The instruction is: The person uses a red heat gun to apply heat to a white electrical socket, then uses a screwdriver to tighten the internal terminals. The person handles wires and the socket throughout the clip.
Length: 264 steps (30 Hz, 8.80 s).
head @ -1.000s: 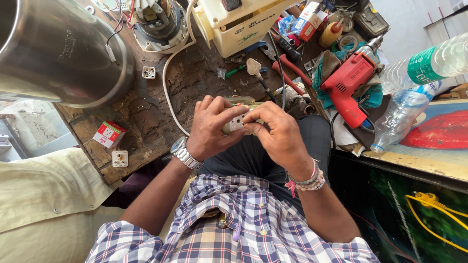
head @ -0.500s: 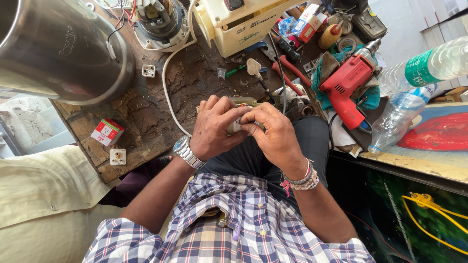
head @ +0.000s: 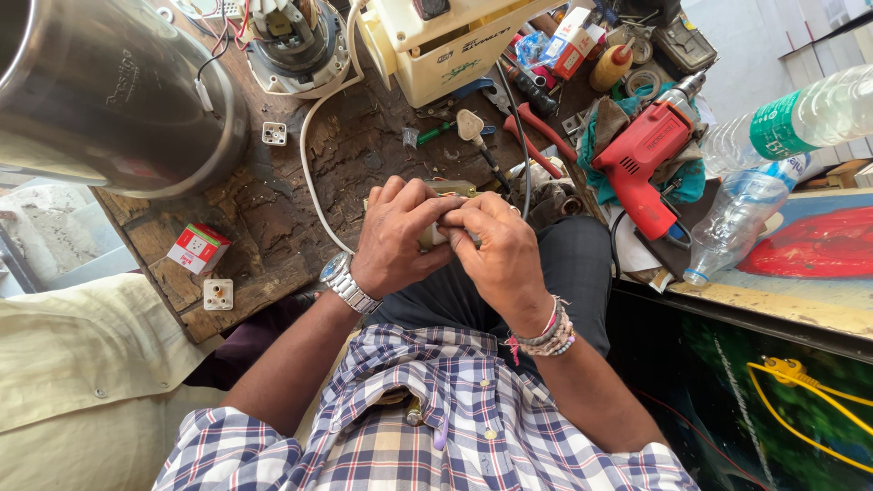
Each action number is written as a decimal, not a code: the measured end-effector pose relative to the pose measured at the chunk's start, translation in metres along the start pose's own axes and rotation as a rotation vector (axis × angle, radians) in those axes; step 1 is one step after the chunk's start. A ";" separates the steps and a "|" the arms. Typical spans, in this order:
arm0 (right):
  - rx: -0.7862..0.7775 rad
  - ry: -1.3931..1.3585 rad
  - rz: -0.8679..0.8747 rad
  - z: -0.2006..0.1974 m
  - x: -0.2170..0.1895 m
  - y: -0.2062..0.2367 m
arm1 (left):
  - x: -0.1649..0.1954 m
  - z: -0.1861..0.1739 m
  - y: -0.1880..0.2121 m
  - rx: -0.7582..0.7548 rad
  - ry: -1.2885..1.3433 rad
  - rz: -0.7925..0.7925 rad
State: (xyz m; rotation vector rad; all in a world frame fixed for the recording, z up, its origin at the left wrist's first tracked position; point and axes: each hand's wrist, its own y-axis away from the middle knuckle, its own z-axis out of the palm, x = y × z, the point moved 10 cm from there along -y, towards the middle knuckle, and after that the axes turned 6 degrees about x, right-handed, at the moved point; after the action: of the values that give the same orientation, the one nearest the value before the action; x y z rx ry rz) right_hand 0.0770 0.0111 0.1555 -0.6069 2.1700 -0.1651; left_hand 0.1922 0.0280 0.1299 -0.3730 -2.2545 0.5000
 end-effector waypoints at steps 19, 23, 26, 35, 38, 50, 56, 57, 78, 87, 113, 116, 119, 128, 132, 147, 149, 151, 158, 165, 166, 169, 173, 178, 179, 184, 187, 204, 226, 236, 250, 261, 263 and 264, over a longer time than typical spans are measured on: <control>-0.049 -0.204 0.087 0.001 0.013 0.001 | 0.001 0.002 -0.003 -0.025 0.032 0.028; -0.041 -0.200 0.034 0.000 0.008 0.000 | 0.001 0.001 -0.004 -0.017 0.030 0.041; -0.050 -0.156 0.038 0.001 0.008 0.000 | 0.001 0.001 -0.004 -0.014 0.033 0.041; -0.004 -0.104 -0.007 0.004 0.004 -0.001 | -0.004 -0.002 -0.003 -0.015 0.044 0.016; -0.058 -0.085 -0.021 0.006 0.006 -0.003 | -0.006 -0.005 -0.003 -0.005 0.033 0.017; -0.180 -0.188 0.279 0.020 0.037 -0.013 | -0.008 -0.002 -0.003 0.014 0.013 0.009; -0.155 -0.178 0.175 0.018 0.025 -0.019 | -0.009 -0.002 -0.004 0.022 0.015 0.005; -0.164 -0.159 0.163 0.020 0.024 -0.020 | -0.010 -0.003 -0.004 0.031 0.023 0.007; 0.613 -1.334 0.727 -0.061 0.218 0.042 | -0.015 -0.003 -0.010 0.016 -0.010 -0.009; 0.343 -1.538 0.906 0.034 0.268 0.103 | -0.018 -0.005 -0.018 -0.003 -0.016 -0.040; 0.130 -0.945 0.555 -0.033 0.138 0.016 | -0.029 -0.010 -0.010 0.018 0.024 -0.055; 0.100 -0.862 0.502 -0.036 0.119 0.000 | -0.028 -0.010 -0.010 0.019 0.029 -0.045; 0.039 -0.782 0.487 -0.034 0.105 -0.006 | -0.029 -0.011 -0.010 0.023 0.032 -0.038; -0.009 -0.618 0.475 -0.031 0.089 -0.015 | -0.033 -0.013 -0.008 0.007 0.046 -0.057; 0.059 -0.677 0.389 -0.038 0.079 -0.023 | -0.032 -0.011 -0.007 -0.007 0.056 -0.046; -0.169 0.007 -0.144 -0.020 0.014 -0.037 | -0.029 -0.009 -0.006 -0.053 0.036 -0.050; -0.142 -0.013 -0.112 -0.020 0.015 -0.035 | -0.029 -0.009 -0.006 -0.063 0.037 -0.058; -0.121 -0.015 -0.070 -0.019 0.018 -0.032 | -0.029 -0.009 -0.006 -0.072 0.035 -0.063; -0.081 -0.064 -0.062 -0.012 0.020 -0.021 | -0.021 -0.012 -0.009 -0.046 0.016 -0.024; -0.074 -0.243 0.207 -0.012 0.055 -0.015 | -0.023 -0.005 -0.011 -0.078 0.029 -0.051; -0.056 -0.263 0.164 -0.014 0.052 -0.015 | -0.023 -0.005 -0.011 -0.075 0.035 -0.048; -0.018 -0.270 0.054 -0.017 0.041 -0.014 | -0.024 -0.007 -0.009 -0.076 0.047 -0.049; -0.002 -0.179 -0.050 -0.016 0.030 -0.013 | -0.026 -0.007 -0.008 -0.098 0.066 -0.064; 0.031 -0.203 -0.035 -0.016 0.029 -0.014 | -0.027 -0.008 -0.009 -0.112 0.071 -0.072; 0.044 -0.209 -0.037 -0.017 0.028 -0.013 | -0.027 -0.008 -0.009 -0.118 0.069 -0.074; 0.057 -0.144 -0.142 -0.020 0.015 -0.011 | -0.025 -0.008 -0.011 -0.108 0.074 -0.069; 0.065 -0.052 -0.278 -0.022 0.001 -0.009 | -0.025 -0.007 -0.011 -0.110 0.066 -0.061; -0.210 -0.033 0.051 -0.007 0.038 -0.021 | -0.021 -0.002 -0.012 -0.110 0.036 -0.043; -0.440 -0.285 0.326 0.013 0.071 -0.027 | -0.019 -0.002 -0.011 -0.089 0.020 -0.039; -0.413 -0.138 0.262 0.010 0.068 -0.031 | -0.022 -0.004 -0.012 -0.040 0.026 -0.030; -0.382 -0.142 0.238 0.006 0.059 -0.028 | -0.021 -0.004 -0.011 -0.038 -0.008 -0.017; -0.364 -0.215 0.362 0.012 0.060 -0.031 | -0.030 -0.004 -0.009 -0.138 0.055 -0.090; -0.361 -0.174 0.356 0.012 0.057 -0.031 | -0.031 -0.004 -0.008 -0.144 0.056 -0.079; -0.356 -0.154 0.353 0.013 0.056 -0.031 | -0.031 -0.005 -0.008 -0.148 0.056 -0.072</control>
State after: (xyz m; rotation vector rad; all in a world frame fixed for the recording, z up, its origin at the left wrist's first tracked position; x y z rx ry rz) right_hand 0.0691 -0.0418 0.1176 -0.4040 2.1300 0.4508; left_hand 0.2149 0.0092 0.1171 -0.3749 -2.2484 0.2826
